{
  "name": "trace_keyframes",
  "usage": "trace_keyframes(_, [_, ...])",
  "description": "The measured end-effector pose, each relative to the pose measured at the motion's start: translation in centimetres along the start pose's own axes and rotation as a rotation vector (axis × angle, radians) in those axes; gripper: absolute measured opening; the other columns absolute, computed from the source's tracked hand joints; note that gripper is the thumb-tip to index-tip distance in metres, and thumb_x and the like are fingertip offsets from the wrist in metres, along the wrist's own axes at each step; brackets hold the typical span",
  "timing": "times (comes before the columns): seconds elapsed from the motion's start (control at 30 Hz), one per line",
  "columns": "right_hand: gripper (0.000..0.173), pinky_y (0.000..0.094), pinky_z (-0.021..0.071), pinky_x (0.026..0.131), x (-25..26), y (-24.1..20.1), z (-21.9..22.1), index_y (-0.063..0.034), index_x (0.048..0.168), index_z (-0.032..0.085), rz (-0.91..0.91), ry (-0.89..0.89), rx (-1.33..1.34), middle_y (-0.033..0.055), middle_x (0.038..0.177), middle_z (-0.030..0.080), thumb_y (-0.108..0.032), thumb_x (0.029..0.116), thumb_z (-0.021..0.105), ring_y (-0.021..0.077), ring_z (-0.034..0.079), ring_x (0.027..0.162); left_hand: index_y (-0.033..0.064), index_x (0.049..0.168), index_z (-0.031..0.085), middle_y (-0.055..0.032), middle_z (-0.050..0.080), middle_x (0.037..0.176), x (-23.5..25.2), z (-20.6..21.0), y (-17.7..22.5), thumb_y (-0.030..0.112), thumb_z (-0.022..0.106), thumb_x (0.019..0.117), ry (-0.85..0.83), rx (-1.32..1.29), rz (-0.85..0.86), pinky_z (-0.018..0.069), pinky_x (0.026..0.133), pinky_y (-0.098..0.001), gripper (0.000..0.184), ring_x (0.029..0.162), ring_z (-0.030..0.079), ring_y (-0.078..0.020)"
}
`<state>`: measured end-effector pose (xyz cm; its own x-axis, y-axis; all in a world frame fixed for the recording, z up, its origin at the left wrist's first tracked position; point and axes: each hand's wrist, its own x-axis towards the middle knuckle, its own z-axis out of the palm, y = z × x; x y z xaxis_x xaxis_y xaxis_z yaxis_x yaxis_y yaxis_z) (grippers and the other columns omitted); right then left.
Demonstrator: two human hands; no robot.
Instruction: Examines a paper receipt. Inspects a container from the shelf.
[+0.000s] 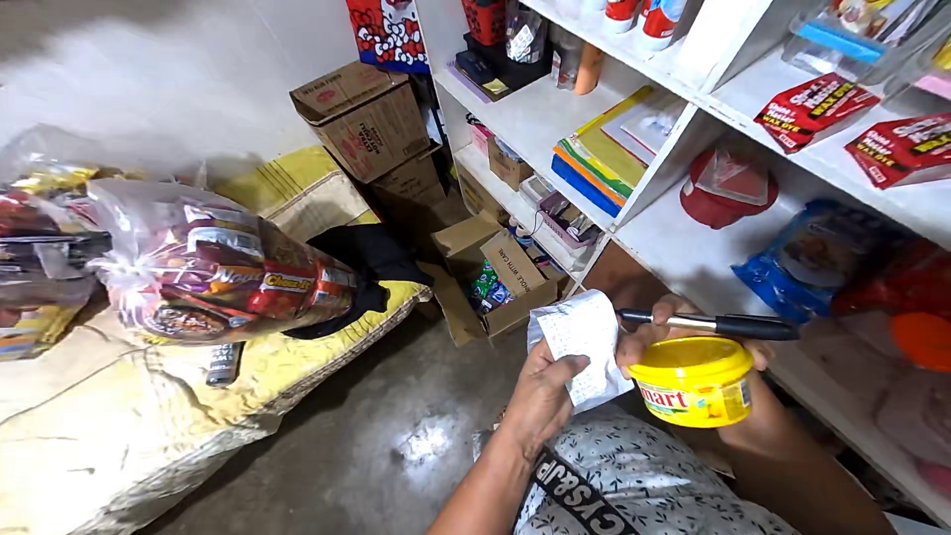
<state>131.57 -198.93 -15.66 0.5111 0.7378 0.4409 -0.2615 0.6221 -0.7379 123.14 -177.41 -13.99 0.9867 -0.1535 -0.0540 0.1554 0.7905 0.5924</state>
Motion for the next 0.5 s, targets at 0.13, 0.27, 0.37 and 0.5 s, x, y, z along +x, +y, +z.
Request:
trace_keyframes(0.13, [0.069,0.0441,0.0566,0.095,-0.1,0.1,0.7,-0.0134,0.137,0.058,-0.015,0.035,0.010,0.0189,0.123,0.070,-0.056,0.0842,0.071,0.0330,0.069,0.110,0.0060,0.108,0.064,-0.0055,0.076,0.097,-0.2,0.1,0.0,-0.009,0.051,0.0894,-0.001,-0.011,0.000,0.0614,0.084,-0.0334,0.027,0.089,0.074,-0.0134])
trace_keyframes(0.27, [0.069,0.0416,0.0573,0.093,0.0,0.0,1.5,-0.0153,0.135,0.060,-0.009,0.073,-0.037,0.0171,0.121,0.071,-0.060,0.0837,0.069,0.0306,0.070,0.107,0.0052,0.108,0.065,-0.0064,0.076,0.098,-0.3,0.0,0.0,-0.008,0.052,0.0902,-0.004,-0.017,0.004,0.0613,0.085,-0.0342,0.026,0.090,0.074,-0.0143])
trace_keyframes(0.37, [0.069,0.0426,0.0574,0.094,-0.1,0.1,1.3,-0.0157,0.137,0.059,-0.003,0.055,-0.024,0.0175,0.122,0.070,-0.059,0.0836,0.070,0.0316,0.070,0.108,0.0055,0.109,0.064,-0.0058,0.076,0.098,-0.4,0.0,0.1,-0.007,0.053,0.0907,-0.006,-0.001,0.008,0.0614,0.085,-0.0342,0.025,0.090,0.074,-0.0139])
trace_keyframes(0.5, [0.068,0.0434,0.0569,0.095,-0.2,0.1,1.5,-0.0159,0.137,0.059,0.006,0.040,0.010,0.0179,0.124,0.070,-0.056,0.0839,0.071,0.0326,0.069,0.110,0.0055,0.109,0.065,-0.0057,0.076,0.098,-0.7,0.0,0.2,-0.006,0.054,0.0909,-0.006,0.001,0.007,0.0614,0.085,-0.0341,0.024,0.090,0.074,-0.0138])
